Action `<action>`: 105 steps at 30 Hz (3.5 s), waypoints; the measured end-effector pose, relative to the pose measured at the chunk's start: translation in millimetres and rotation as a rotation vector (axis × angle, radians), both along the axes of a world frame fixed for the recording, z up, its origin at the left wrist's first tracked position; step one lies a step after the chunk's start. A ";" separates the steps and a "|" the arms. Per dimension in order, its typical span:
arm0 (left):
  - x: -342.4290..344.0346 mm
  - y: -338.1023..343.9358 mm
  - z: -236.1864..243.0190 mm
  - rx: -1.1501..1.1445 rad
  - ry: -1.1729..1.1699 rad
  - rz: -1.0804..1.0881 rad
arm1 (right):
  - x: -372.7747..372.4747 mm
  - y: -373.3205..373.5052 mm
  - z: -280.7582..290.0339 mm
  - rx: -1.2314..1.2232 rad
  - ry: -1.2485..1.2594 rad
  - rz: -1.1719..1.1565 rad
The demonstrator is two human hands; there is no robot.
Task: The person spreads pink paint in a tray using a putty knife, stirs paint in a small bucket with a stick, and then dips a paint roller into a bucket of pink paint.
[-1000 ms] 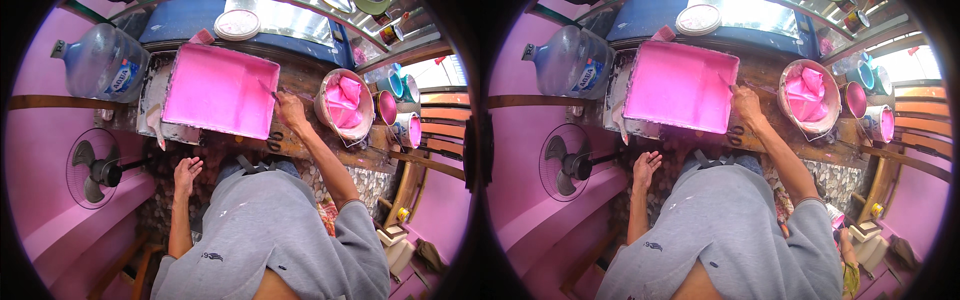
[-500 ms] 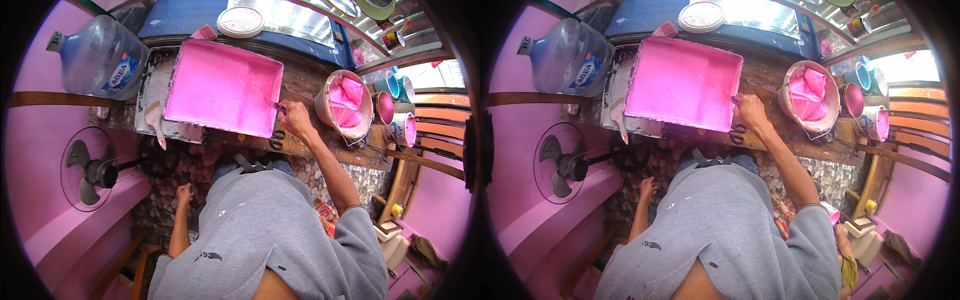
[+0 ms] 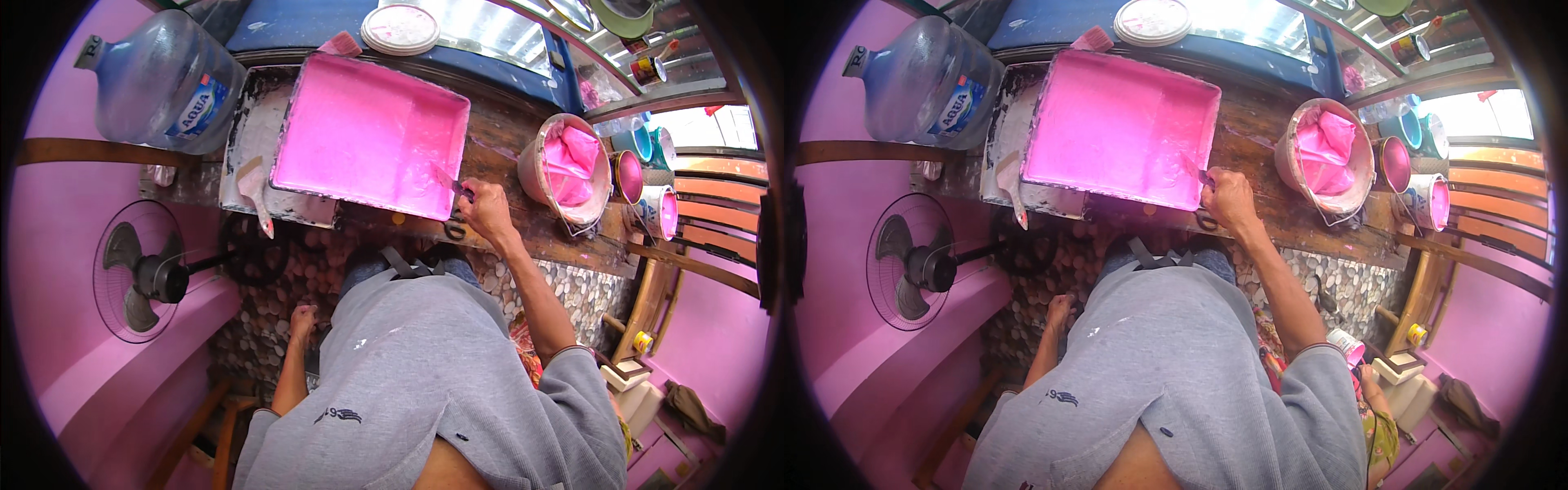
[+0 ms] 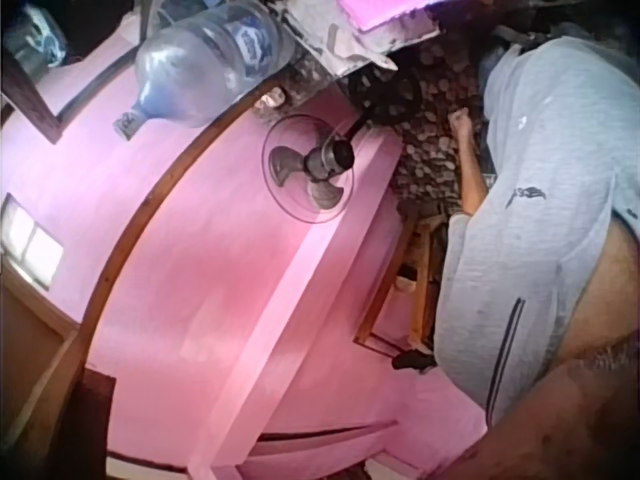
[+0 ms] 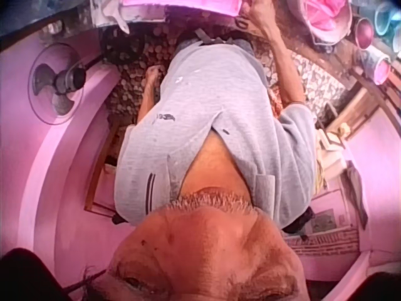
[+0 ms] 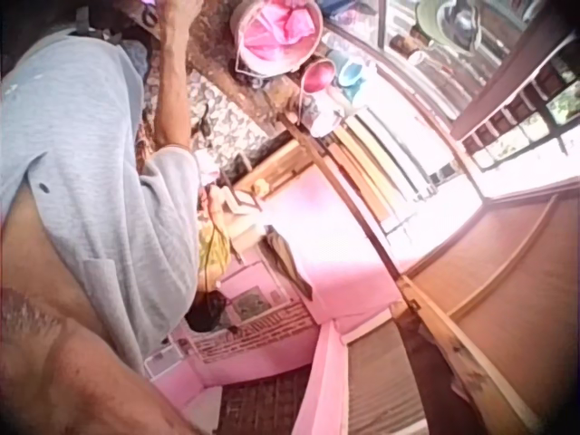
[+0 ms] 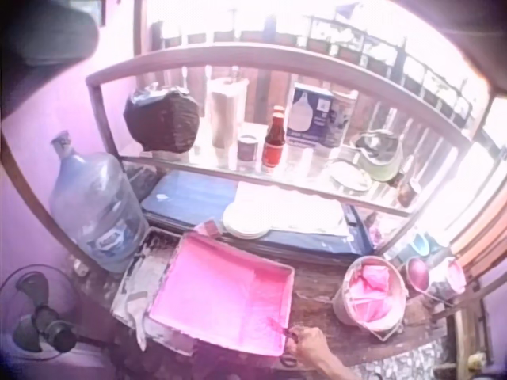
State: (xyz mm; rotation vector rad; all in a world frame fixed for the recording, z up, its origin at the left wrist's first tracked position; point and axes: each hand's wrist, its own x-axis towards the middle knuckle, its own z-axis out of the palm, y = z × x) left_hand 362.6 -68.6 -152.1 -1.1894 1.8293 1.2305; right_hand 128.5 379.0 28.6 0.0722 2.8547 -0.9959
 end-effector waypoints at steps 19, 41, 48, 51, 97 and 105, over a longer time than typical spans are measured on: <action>-2.4 -10.2 -11.1 -0.032 -0.083 -0.063 | 13.6 -18.7 21.7 -0.091 -0.133 -0.042; -8.8 -4.5 -11.1 -0.028 -0.068 -0.075 | 17.6 -8.5 15.0 0.017 -0.136 -0.008; -6.7 -5.8 -14.5 -0.013 -0.007 -0.042 | 15.0 -4.9 10.9 0.015 -0.131 -0.025; -5.4 -6.4 -14.6 0.008 0.009 -0.036 | 13.8 -4.4 7.7 -0.026 -0.097 -0.034; 16.1 -3.6 -31.4 -0.107 0.114 -0.036 | -43.8 7.6 15.7 -0.018 -0.007 0.004; 6.0 15.6 -0.2 -0.101 0.008 0.004 | -55.2 7.0 20.8 0.010 -0.051 0.076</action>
